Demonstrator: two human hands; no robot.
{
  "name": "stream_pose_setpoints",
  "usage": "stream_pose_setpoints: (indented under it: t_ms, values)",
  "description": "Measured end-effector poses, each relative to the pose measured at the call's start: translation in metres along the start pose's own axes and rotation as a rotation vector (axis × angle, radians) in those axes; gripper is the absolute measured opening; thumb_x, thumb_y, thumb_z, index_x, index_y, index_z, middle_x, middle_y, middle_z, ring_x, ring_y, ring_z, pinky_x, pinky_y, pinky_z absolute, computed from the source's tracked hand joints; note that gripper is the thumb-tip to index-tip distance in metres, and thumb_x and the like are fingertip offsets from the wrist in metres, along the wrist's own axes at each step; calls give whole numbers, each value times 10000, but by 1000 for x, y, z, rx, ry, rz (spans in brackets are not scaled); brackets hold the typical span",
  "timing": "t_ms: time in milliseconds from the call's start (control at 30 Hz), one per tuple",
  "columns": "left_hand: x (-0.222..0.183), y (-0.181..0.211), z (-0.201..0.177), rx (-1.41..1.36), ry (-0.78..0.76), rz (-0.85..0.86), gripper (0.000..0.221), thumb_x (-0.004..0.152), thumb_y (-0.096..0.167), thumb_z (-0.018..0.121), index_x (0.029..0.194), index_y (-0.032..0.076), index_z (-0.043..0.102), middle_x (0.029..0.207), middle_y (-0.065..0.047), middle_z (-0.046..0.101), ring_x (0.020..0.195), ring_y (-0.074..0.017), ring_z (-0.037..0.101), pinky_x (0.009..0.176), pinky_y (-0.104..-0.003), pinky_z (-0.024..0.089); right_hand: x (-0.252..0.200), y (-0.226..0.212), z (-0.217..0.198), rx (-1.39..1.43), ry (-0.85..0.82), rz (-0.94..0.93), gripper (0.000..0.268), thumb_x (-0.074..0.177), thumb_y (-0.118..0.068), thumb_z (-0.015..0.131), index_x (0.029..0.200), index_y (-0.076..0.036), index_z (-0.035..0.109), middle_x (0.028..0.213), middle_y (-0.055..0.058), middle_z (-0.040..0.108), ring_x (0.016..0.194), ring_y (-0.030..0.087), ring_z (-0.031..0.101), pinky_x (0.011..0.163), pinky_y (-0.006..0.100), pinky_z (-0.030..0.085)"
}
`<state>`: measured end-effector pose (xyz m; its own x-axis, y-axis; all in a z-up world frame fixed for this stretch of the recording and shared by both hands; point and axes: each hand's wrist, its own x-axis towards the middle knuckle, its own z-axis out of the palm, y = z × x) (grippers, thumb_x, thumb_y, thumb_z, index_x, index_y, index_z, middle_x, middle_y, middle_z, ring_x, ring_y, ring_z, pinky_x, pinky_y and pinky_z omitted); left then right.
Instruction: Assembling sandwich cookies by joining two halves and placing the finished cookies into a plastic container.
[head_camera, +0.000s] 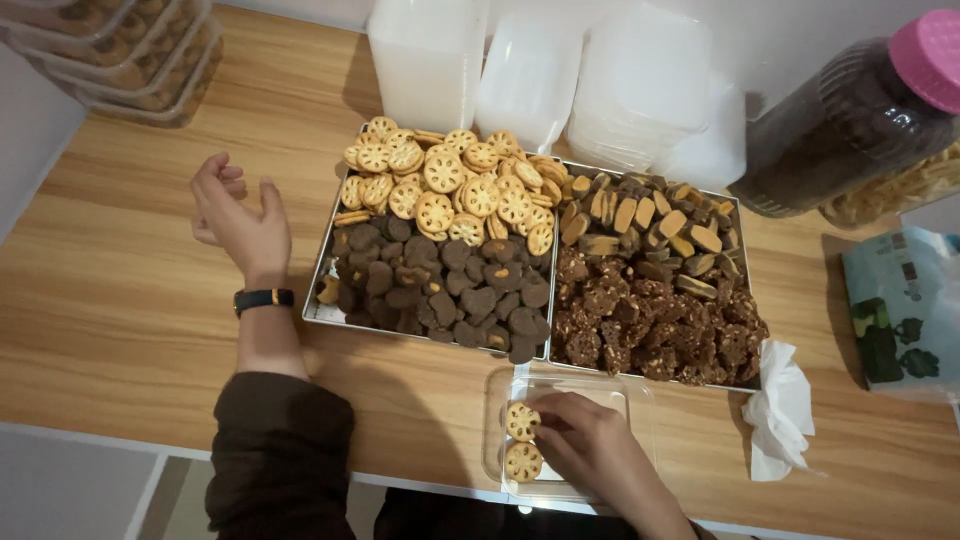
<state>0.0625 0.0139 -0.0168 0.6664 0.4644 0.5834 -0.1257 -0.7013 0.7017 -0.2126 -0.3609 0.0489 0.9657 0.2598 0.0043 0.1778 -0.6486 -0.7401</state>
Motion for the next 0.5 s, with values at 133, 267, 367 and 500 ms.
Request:
stream_pose_setpoints:
  t_ms: [133,267,367,500]
  values:
    - [0,5,0,-22,-24,-34,411,903,78,678,1287,116,537,1094,2,569,916,-156,594,931,-410,237,1,-4,-5,58,-55,58,320,902,-178,716,1211,-96,718,1207,55,786,976,193,806,874,311,662]
    - [0,2,-1,-23,-4,-16,417,891,75,663,1286,115,534,1088,-8,564,936,-171,590,935,-415,240,-21,19,-31,24,24,185,305,875,-213,713,1173,-247,771,1256,-12,790,1017,160,811,837,272,740]
    - [1,-8,0,4,57,25,433,873,92,676,1289,99,555,1066,-3,576,937,-182,592,921,-401,263,-57,44,-66,37,448,-125,391,791,-67,758,1178,-67,712,1070,86,793,841,127,756,808,229,630]
    - [2,-6,0,13,24,-11,429,873,107,670,1287,113,562,1098,-17,582,943,-189,593,890,-434,267,-69,42,-95,-156,1224,44,341,1153,-240,464,1168,84,570,931,178,603,741,211,532,731,289,341]
